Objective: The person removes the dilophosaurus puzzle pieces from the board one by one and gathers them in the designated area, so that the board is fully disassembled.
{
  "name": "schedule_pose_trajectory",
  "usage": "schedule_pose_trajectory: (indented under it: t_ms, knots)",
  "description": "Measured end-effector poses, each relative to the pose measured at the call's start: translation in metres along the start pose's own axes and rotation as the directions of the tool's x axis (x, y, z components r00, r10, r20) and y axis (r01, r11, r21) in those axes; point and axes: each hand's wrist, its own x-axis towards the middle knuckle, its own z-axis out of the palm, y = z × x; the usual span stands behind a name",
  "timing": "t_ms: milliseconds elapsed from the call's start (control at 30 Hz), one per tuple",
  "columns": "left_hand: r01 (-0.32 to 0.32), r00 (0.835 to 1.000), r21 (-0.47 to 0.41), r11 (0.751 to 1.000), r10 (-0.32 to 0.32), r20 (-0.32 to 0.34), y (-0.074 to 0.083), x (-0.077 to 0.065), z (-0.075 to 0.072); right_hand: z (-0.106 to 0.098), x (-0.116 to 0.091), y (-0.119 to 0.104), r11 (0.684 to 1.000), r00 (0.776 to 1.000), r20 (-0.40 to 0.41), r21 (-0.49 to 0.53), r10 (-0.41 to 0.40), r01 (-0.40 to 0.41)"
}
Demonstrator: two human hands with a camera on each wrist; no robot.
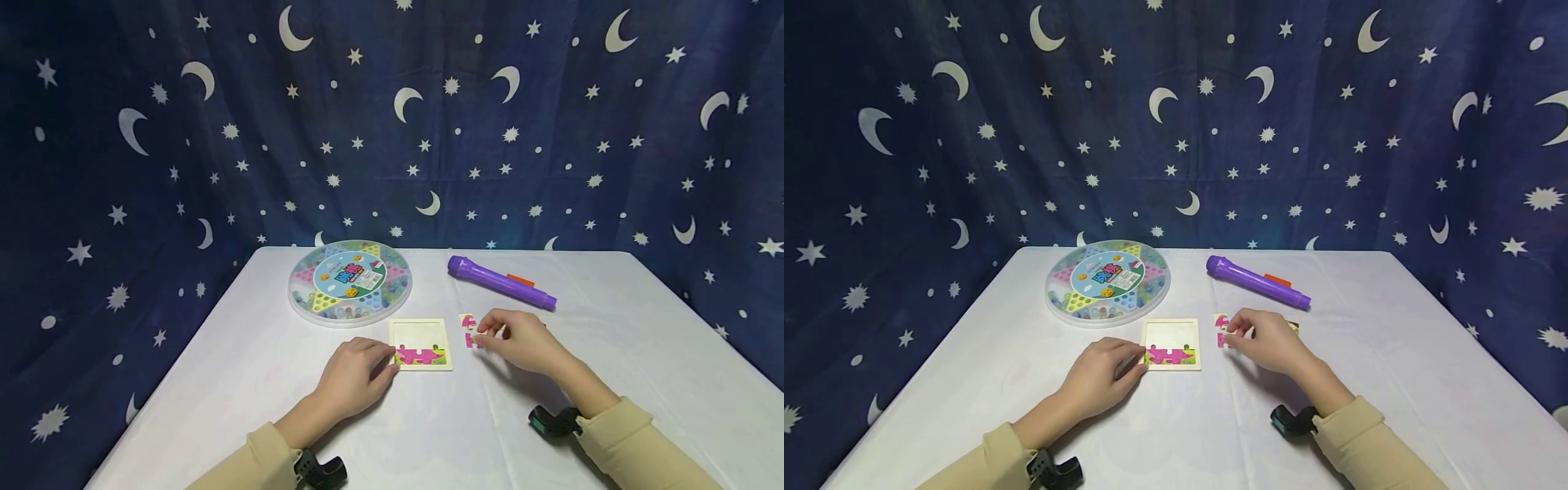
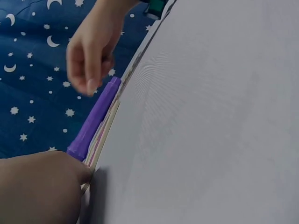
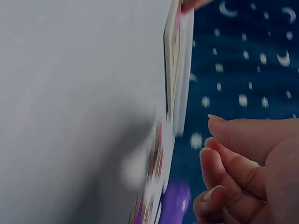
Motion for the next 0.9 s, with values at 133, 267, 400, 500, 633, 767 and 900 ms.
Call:
schedule_pose_trajectory:
  t_ms: [133, 267, 400, 500, 633, 767, 900]
  knots:
    - [-0.006, 1.0, -0.018, 1.0, 0.007, 0.014, 0.0, 0.001, 0.001, 0.02, 0.015, -0.024, 0.997, 0.994, 0.071, 0.006, -0.082, 0.082]
    - [0.012, 1.0, -0.044, 0.999, -0.011, 0.016, 0.001, 0.002, 0.001, 0.037, 0.028, -0.046, 0.994, 0.984, 0.142, 0.023, -0.11, 0.107]
    - [0.016, 0.999, -0.045, 0.999, -0.014, 0.03, 0.0, 0.003, 0.001, 0.052, 0.038, -0.06, 0.984, 0.97, 0.165, 0.008, -0.176, 0.177]
    - [0.0, 0.999, -0.032, 0.999, 0.001, 0.034, -0.001, 0.003, 0.001, 0.061, 0.041, -0.066, 0.972, 0.956, 0.187, -0.024, -0.225, 0.233]
    - [-0.013, 1.0, -0.027, 1.0, 0.014, 0.024, -0.002, 0.003, 0.0, 0.069, 0.04, -0.073, 0.973, 0.947, 0.245, -0.044, -0.209, 0.226]
    - [-0.006, 1.0, -0.037, 0.999, 0.007, 0.013, -0.003, 0.003, 0.0, 0.071, 0.038, -0.078, 0.979, 0.947, 0.267, -0.043, -0.18, 0.198]
    - [0.007, 1.0, -0.045, 0.999, -0.007, 0.007, -0.004, 0.003, -0.002, 0.073, 0.04, -0.08, 0.98, 0.95, 0.259, -0.049, -0.175, 0.194]
